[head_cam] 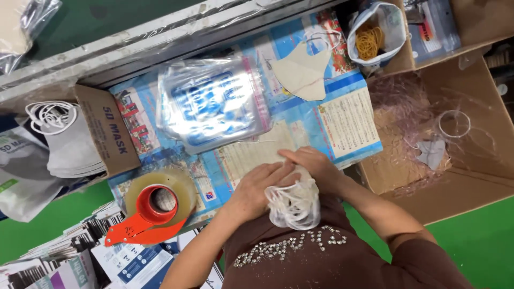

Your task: Packaging face masks into plastic bags and placing them onto a conveyor belt.

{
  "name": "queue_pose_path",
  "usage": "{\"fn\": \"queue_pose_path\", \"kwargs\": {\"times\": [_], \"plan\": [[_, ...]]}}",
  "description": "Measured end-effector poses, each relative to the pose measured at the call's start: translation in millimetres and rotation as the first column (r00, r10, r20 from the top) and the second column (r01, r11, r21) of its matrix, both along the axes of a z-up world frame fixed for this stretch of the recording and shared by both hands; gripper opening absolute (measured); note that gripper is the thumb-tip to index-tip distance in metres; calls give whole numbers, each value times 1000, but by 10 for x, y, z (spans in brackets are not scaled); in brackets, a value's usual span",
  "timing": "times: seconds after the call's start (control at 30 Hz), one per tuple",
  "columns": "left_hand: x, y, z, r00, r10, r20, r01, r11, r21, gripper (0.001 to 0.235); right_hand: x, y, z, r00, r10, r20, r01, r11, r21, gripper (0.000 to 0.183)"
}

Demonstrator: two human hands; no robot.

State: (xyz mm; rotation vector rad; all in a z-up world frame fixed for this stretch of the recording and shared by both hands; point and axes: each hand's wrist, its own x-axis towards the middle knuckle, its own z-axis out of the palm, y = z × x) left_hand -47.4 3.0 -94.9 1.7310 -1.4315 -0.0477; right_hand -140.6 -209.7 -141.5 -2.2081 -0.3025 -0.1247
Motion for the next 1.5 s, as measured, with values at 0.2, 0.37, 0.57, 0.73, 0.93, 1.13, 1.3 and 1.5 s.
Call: {"fn": "queue_pose_path", "kwargs": {"times": [0.2,0.37,0.57,0.73,0.93,1.13,1.3,1.5], "plan": [[72,-42,-515,983,59,-176,-47,996,71,58,-74,-131,-620,992,101,73,-78,961,-267,26],[407,-2,-308,939,344,11,-344,939,-8,38,499,-208,33,944,-119,-306,149,986,75,53],[942,-269,-494,682,731,30,-731,682,-2,27,1104,-96,-141,780,-133,-611,607,395,690,47],[1020,-301,-661,638,770,21,-769,635,76,12,1142,-10,-340,785,-147,-601,593,458,662,47],[941,-196,-102,671,710,-215,-738,667,-100,9,1034,-3,-55,801,-227,-554,562,601,568,52],[696,36,275,836,453,-311,-501,860,-94,12,713,116,-187,846,-162,-508,480,645,594,53],[585,140,325,874,294,-388,-328,944,-23,16,524,351,-227,863,-230,-449,502,479,720,39],[744,232,929,930,360,77,-368,922,123,44,226,266,419,955,-116,-274,258,780,571,52]]}}
